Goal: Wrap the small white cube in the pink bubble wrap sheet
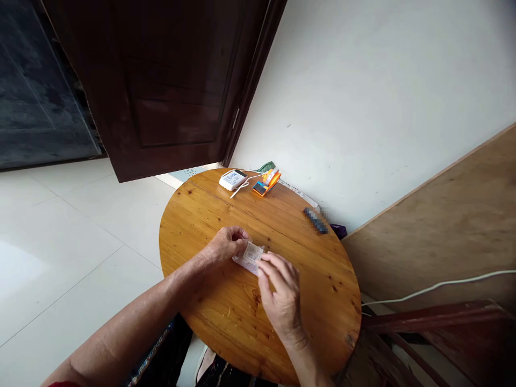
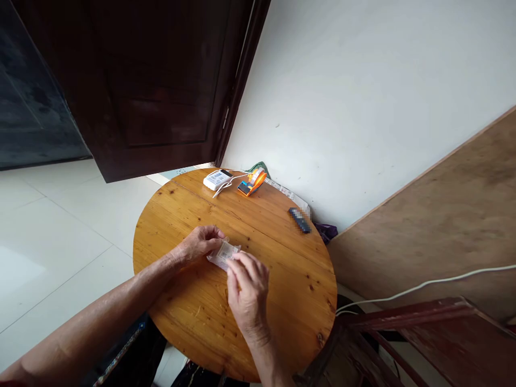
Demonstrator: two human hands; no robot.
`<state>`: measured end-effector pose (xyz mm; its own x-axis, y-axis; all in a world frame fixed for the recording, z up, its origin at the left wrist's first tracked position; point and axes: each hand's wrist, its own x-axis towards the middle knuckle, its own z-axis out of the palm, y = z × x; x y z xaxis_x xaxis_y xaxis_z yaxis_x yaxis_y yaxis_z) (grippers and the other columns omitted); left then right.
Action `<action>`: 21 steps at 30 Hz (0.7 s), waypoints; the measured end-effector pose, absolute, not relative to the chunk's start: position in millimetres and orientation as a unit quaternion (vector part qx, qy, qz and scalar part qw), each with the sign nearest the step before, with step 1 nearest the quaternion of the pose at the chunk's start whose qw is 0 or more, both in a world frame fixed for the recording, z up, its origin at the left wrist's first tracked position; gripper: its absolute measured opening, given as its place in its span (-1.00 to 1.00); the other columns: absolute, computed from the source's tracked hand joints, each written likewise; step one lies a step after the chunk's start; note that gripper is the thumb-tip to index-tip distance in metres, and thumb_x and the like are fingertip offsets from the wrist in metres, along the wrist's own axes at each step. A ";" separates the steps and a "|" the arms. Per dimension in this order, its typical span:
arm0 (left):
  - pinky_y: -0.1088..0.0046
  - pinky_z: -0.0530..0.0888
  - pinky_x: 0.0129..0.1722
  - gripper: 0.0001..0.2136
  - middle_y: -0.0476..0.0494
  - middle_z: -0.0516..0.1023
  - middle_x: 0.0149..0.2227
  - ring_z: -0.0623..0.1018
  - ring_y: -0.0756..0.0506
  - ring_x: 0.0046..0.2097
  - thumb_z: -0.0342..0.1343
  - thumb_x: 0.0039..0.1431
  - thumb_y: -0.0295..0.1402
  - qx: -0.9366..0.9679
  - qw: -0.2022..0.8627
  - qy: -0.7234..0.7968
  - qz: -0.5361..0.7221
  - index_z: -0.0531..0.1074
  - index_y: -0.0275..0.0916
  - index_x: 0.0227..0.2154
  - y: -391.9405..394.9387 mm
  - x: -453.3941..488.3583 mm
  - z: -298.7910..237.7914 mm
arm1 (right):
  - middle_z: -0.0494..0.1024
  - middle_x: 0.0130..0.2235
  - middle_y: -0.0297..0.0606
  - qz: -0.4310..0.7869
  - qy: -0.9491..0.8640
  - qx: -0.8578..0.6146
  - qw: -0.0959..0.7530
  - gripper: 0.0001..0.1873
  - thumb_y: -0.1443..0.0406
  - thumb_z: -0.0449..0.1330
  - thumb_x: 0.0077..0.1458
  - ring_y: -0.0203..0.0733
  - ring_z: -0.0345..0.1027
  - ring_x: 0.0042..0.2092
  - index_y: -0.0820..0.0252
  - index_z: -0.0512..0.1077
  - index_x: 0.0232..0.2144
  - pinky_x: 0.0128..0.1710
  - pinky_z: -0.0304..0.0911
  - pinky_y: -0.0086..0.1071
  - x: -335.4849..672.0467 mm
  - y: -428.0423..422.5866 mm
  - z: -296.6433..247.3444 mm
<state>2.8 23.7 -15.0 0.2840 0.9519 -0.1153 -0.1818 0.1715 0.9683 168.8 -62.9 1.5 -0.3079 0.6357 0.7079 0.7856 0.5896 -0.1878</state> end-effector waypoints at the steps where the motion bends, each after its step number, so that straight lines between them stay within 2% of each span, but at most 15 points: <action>1: 0.61 0.23 -0.61 -0.86 0.12 0.38 -0.61 0.30 0.11 -0.62 0.16 -0.12 -0.46 0.456 0.649 0.413 0.447 0.40 -0.32 -0.42 23.1 2.5 -12.1 | 0.55 -0.11 -0.16 -0.085 -0.791 -0.455 0.400 -0.78 0.43 0.13 0.21 -0.09 0.42 -0.04 0.12 0.48 -0.14 -0.05 0.29 -0.19 172.7 -61.2 3.4; 6: 0.61 0.11 -0.68 -0.91 0.18 0.28 -0.71 0.20 0.11 -0.69 0.10 -0.09 -0.46 0.402 0.647 0.452 0.464 0.35 -0.28 -0.44 21.8 0.7 -5.6 | 0.53 -0.12 -0.17 -0.019 -0.791 -0.471 0.390 -0.81 0.39 0.12 0.22 -0.13 0.43 -0.07 0.11 0.50 -0.18 -0.03 0.35 -0.24 184.5 -49.1 11.3; 11: 0.62 0.12 -0.68 -0.93 0.17 0.29 -0.72 0.20 0.12 -0.70 0.09 -0.10 -0.48 0.407 0.644 0.461 0.454 0.35 -0.28 -0.48 24.0 0.3 -6.9 | 0.53 -0.09 -0.16 0.010 -0.806 -0.475 0.353 -0.79 0.35 0.14 0.20 -0.09 0.43 -0.05 0.11 0.50 -0.14 -0.02 0.35 -0.20 180.8 -39.7 9.4; 16: 0.62 0.17 -0.66 -0.94 0.16 0.30 -0.71 0.25 0.11 -0.67 0.05 -0.11 -0.53 0.424 0.637 0.470 0.440 0.36 -0.28 -0.51 24.5 1.2 -7.5 | 0.55 -0.08 -0.16 -0.012 -0.820 -0.474 0.319 -0.80 0.34 0.15 0.18 -0.05 0.44 -0.08 0.12 0.51 -0.16 -0.07 0.33 -0.17 177.4 -34.4 9.0; 21: 0.61 0.23 -0.59 -0.94 0.14 0.33 -0.65 0.29 0.10 -0.62 0.07 -0.08 -0.52 0.468 0.615 0.474 0.422 0.39 -0.29 -0.48 24.7 1.2 -14.0 | 0.59 -0.14 -0.19 -0.058 -0.830 -0.466 0.302 -0.81 0.36 0.09 0.23 -0.09 0.46 -0.13 0.11 0.51 -0.29 -0.12 0.27 -0.19 171.3 -31.6 12.8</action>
<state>1.2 24.7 -14.0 0.1929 0.9630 -0.1881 -0.0755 0.2057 0.9757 171.3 -31.6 12.8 -0.3837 0.7382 0.5548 0.8077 0.5596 -0.1859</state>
